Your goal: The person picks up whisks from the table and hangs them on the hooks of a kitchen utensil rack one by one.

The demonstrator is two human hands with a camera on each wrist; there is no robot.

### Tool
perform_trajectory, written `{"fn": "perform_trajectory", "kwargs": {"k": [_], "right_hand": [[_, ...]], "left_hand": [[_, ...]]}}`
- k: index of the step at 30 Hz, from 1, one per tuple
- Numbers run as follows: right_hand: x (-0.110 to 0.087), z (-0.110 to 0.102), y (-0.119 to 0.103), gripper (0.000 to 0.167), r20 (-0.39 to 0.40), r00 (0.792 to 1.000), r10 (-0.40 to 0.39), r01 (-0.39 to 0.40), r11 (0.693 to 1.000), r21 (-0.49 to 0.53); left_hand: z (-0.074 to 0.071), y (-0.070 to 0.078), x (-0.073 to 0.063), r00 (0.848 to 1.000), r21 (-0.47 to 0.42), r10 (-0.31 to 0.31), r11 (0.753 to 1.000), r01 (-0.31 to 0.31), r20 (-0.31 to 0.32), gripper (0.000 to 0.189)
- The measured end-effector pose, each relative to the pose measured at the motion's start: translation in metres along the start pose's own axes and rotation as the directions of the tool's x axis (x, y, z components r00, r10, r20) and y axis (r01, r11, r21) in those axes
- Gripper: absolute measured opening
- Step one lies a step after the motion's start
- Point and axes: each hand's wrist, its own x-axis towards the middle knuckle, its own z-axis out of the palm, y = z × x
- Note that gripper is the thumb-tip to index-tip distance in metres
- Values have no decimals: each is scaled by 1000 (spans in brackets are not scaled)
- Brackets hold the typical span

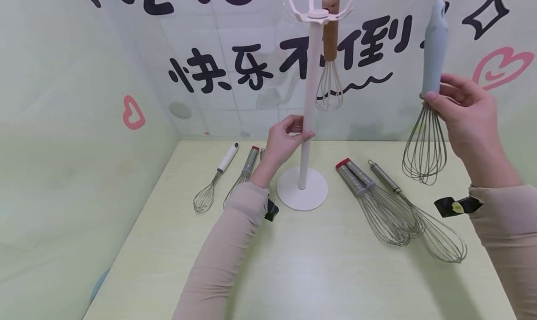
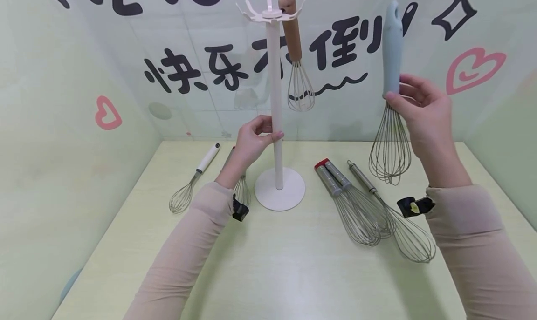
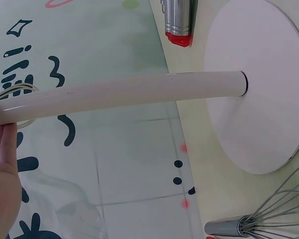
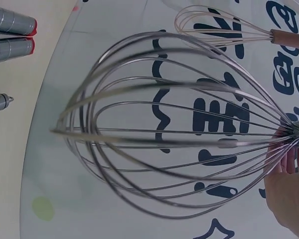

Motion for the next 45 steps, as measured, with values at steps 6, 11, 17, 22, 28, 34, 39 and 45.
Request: {"fn": "perform_trajectory", "kwargs": {"k": [6, 11, 17, 22, 28, 34, 39, 45], "right_hand": [[0, 11, 1, 30, 23, 999, -33, 33, 999, 5], [0, 17, 1, 30, 37, 998, -52, 51, 998, 25], [1, 22, 0, 31, 47, 996, -70, 68, 997, 42], [4, 27, -2, 30, 56, 996, -72, 68, 996, 56], [6, 34, -4, 33, 70, 996, -57, 54, 998, 38], [7, 40, -4, 36, 90, 994, -55, 56, 998, -6], [8, 44, -2, 36, 125, 990, -65, 69, 997, -24], [9, 50, -1, 36, 137, 989, -63, 74, 994, -80]], "left_hand": [[0, -1, -2, 1000, 3, -5, 1000, 5, -2, 36], [0, -2, -2, 1000, 3, -2, 1000, 2, -2, 37], [1, -2, -1, 1000, -9, 4, 1000, -4, 5, 37], [1, -2, -1, 1000, -9, 7, 1000, -7, 7, 37], [1, -3, -2, 1000, -15, 0, 1000, 0, 10, 36], [1, -3, -2, 1000, -24, 3, 1000, -2, 12, 36], [1, -2, -2, 1000, -25, -1, 1000, 1, 14, 36], [1, -2, -1, 1000, -27, 1, 1000, 0, 14, 37]]}}
